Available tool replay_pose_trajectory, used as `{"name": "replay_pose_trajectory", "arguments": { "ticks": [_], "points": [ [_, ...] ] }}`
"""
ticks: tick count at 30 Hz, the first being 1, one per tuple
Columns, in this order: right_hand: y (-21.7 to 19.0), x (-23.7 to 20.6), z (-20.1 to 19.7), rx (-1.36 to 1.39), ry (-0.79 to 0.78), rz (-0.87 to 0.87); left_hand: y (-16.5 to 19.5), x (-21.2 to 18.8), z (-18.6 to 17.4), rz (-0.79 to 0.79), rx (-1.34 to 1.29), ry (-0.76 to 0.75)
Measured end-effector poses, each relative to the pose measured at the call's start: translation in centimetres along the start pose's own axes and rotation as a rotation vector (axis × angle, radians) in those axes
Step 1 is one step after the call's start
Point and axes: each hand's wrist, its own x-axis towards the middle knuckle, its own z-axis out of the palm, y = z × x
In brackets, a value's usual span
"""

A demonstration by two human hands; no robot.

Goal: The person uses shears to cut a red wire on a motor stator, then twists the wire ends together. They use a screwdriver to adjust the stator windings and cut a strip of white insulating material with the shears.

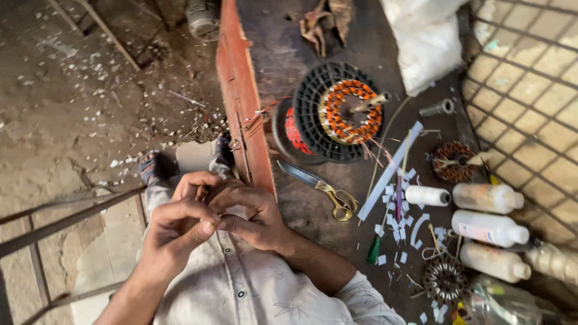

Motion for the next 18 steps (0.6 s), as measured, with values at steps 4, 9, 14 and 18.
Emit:
{"name": "replay_pose_trajectory", "arguments": {
  "ticks": [4, 9, 14, 18],
  "points": [
    [0.1, -2.1, -1.8, 0.025, 0.125, -0.026, -1.6, 0.2, 0.1, -0.065, -0.066, -0.068],
    [1.0, -3.8, -3.1, -0.150, 0.271, -0.095, -3.7, 0.9, 1.1, -0.062, 0.046, -0.017],
    [1.3, -4.0, -4.5, -0.256, 0.440, -0.105, -3.2, 2.6, 3.7, 0.068, 0.715, 0.070],
    [0.9, -3.7, -5.3, -0.236, 0.515, -0.020, -3.6, 4.6, 5.9, 0.158, 0.999, 0.115]
  ]
}}
